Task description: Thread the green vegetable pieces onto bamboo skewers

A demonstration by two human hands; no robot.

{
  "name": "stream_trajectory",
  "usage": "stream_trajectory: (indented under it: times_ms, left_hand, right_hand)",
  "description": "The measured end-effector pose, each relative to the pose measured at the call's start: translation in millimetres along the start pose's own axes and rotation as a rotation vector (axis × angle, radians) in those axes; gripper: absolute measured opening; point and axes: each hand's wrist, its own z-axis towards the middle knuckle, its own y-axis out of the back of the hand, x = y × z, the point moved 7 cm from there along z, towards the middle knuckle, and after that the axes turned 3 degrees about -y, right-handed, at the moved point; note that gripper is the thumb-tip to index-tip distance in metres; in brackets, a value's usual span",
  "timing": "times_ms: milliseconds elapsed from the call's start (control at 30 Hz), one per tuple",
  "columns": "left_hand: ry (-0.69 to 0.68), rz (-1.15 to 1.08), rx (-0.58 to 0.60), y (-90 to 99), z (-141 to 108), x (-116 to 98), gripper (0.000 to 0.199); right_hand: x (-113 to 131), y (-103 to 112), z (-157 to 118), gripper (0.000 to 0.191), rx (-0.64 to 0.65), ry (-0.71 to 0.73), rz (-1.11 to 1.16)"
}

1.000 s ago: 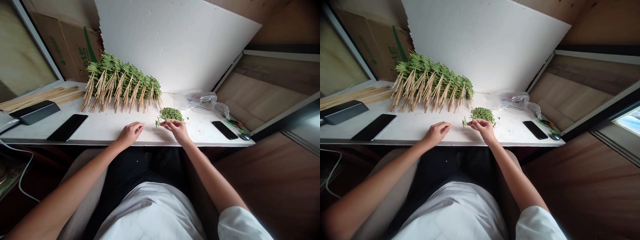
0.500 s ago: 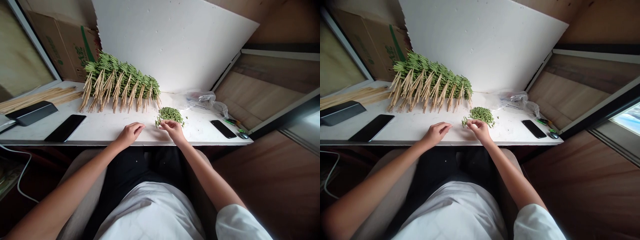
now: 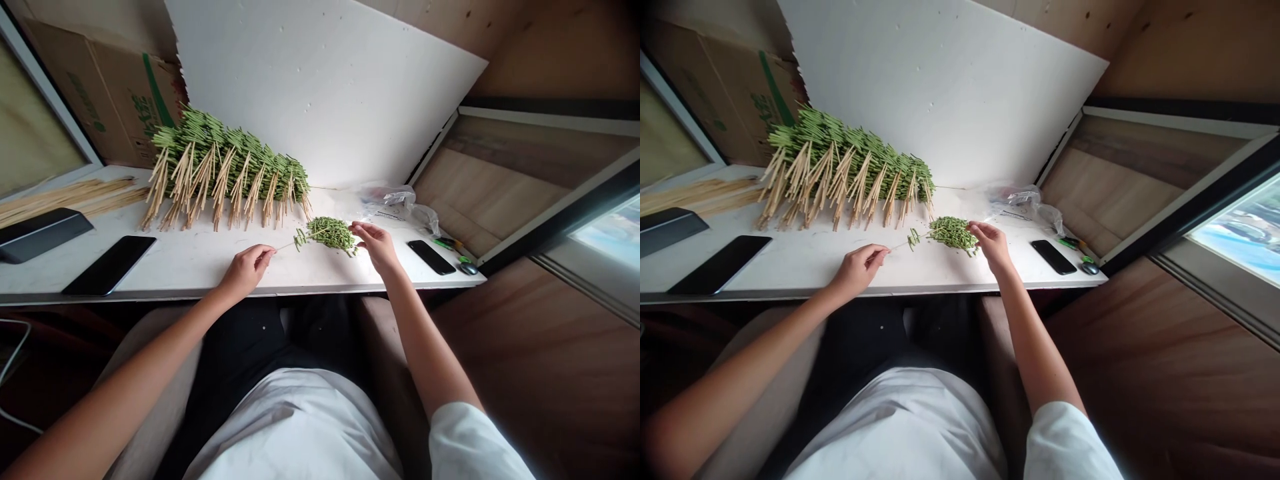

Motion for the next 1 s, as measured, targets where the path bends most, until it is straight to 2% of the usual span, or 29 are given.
stream_trajectory:
  times_ms: [100,200,367,533,767,900,1000]
  left_hand:
    - [0.015,-0.002,0.005,-0.5,-1,2,0.028]
    - [0.023,0.006,0.019,-0.9,-2,3,0.028]
    - [0.035,0.022,0.032,-1.8,-3,6,0.029]
    - [0.025,0.046,0.033,-4.2,-4,6,0.029]
    - [0.027,0.048,0.037,-4.7,-2,2,0.028]
    - [0.034,0.043,0.042,-5.6,-2,3,0.028]
    - [0.034,0.044,0.040,-6.1,-2,4,0.028]
  right_hand:
    - [-5,18,6,0.042,-0.064,-0.002,-0.074]
    - [-7,19,8,0.034,-0.081,0.069,-0.187]
    - [-4,-1,7,0.022,-0.007,0.235,-0.507]
    - [-2,-33,0,0.017,0.092,0.376,-0.809]
    - [-6,-70,2,0.017,0.070,0.390,-1.187]
    - [-6,-75,5,0.018,0.074,0.384,-1.244]
    - [-4,-71,5,0.018,0.050,0.390,-1.174]
